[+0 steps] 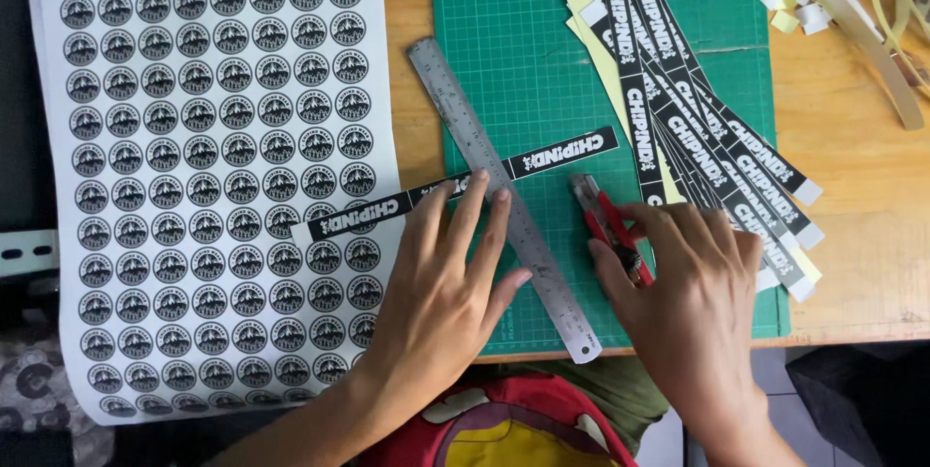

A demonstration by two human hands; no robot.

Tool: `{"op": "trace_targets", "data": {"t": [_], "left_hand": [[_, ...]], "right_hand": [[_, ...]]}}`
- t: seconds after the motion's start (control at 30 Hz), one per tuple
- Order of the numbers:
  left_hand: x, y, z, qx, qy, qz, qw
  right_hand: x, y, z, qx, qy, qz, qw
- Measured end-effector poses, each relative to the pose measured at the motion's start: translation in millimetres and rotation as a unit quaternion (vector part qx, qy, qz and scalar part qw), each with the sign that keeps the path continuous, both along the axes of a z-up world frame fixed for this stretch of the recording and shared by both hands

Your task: The person uses a utility knife and a metal ruler to cut rectangular stickers from a printed sheet on a green cutting mat.

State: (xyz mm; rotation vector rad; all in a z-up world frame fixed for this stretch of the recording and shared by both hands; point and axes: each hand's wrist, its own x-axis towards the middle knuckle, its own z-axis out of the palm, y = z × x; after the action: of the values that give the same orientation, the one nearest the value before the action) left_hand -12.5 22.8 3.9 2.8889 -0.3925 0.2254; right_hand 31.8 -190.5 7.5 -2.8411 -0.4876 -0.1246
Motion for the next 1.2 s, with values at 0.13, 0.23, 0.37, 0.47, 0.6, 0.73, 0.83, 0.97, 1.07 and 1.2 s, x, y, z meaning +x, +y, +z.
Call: {"op": "trace_targets", "data": {"t": [0.13, 0.23, 0.37, 0.47, 0.6, 0.73, 0.83, 0.97, 1.07, 1.2], "left_hand": [[-1, -5, 5, -0.055, 0.011, 0.008, 0.998], [0, -6, 6, -0.069, 0.017, 0.016, 0.997], [1, -7, 7, -0.078, 0.023, 0.023, 0.996], [2, -6, 6, -0.087, 0.022, 0.027, 0.996], [3, -4, 3, -0.105, 0.025, 0.03, 0.994], [0, 0, -3, -0.096, 0.057, 0.027, 0.993], [1, 1, -4, -0.077, 0.073, 0.02, 0.994], [3, 1, -5, -0.066, 0.077, 0.02, 0.995], [4, 0, -6, -0.068, 0.067, 0.028, 0.995], [6, -1, -6, -0.053, 0.063, 0.033, 0.996]], "right_hand": [[7, 16, 16, 0.125, 0.043, -0.023, 0.991], [16, 26, 23, 0.182, 0.145, -0.042, 0.972], [22, 26, 5, 0.15, 0.134, 0.058, 0.978], [22, 21, -6, 0.113, 0.098, 0.111, 0.982], [26, 16, -12, 0.068, 0.048, 0.171, 0.982], [24, 16, -16, 0.07, 0.063, 0.216, 0.972], [26, 17, -15, 0.06, 0.045, 0.236, 0.969], [26, 18, -16, 0.075, 0.028, 0.227, 0.971], [25, 15, -18, 0.07, 0.032, 0.228, 0.971], [26, 15, -18, 0.086, 0.038, 0.233, 0.968]]}}
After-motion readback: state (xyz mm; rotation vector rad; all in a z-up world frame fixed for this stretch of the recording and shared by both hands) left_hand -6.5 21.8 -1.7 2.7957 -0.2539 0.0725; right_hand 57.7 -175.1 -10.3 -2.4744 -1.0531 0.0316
